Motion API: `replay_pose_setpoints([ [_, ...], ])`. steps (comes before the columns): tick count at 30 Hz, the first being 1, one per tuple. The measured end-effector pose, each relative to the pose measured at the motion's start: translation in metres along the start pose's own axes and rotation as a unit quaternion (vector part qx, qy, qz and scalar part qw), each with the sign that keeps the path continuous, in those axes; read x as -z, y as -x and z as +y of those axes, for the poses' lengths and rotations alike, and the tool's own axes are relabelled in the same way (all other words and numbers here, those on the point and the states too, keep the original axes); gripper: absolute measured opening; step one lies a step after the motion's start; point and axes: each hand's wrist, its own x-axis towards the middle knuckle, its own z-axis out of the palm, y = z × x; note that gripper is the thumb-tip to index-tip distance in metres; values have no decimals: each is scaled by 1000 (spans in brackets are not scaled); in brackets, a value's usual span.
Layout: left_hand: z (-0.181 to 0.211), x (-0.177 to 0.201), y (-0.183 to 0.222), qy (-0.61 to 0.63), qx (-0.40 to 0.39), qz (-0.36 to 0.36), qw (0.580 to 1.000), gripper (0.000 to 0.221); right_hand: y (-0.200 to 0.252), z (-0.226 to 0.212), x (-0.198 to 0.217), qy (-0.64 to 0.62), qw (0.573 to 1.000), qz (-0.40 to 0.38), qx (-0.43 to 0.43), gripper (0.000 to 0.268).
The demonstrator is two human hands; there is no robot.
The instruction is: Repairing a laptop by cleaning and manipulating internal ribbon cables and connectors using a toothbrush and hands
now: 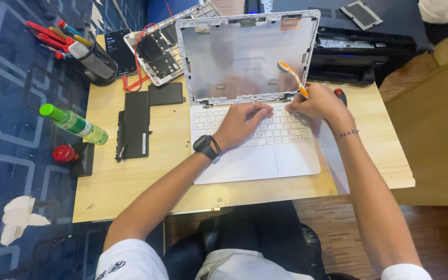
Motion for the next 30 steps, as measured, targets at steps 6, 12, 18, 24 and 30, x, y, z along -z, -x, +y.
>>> replay_pose_setpoints([
  [6,-1,0,-1,-7,-4,-7,1000,22,5,-3,7,-12,1000,-16,-5,33],
  [12,2,0,0,-21,-11,-8,1000,21,-8,7,-8,-8,1000,5,-4,29],
  [18,9,2,1,-48,-33,-4,998,20,39,-11,-4,17,995,95,-8,20],
  [24,3,-3,3,-166,-106,-23,980,19,53,6,-21,31,987,155,38,27],
  [30,-7,-14,6,-347,-195,-42,916,20,72,1,-28,54,978,183,85,27],
])
